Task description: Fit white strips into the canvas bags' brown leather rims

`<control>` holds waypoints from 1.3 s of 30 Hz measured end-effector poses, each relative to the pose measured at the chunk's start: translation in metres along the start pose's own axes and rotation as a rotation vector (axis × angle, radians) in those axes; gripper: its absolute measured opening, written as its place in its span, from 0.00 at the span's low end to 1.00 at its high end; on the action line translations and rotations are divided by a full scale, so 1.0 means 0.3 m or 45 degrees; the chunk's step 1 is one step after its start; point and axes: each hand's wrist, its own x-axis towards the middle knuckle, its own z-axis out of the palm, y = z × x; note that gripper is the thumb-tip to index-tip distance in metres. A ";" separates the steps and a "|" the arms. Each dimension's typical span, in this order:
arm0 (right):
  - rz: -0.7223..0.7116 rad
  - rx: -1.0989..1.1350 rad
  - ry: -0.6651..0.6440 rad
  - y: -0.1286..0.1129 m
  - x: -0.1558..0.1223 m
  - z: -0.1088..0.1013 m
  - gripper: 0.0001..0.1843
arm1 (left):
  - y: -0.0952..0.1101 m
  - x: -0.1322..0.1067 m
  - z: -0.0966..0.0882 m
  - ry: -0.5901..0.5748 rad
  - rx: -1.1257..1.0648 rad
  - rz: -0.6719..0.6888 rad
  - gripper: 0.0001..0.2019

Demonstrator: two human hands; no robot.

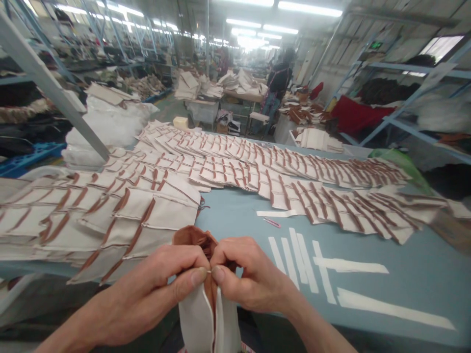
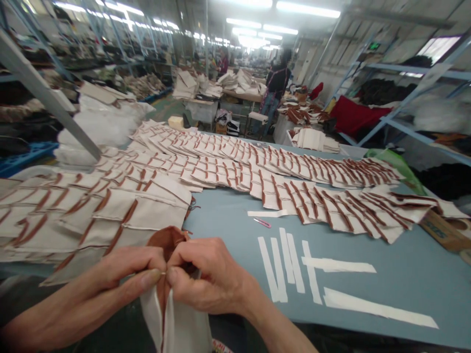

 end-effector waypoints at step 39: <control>0.169 0.014 -0.181 0.046 0.079 0.017 0.08 | -0.088 0.023 0.143 0.263 -0.450 -0.151 0.15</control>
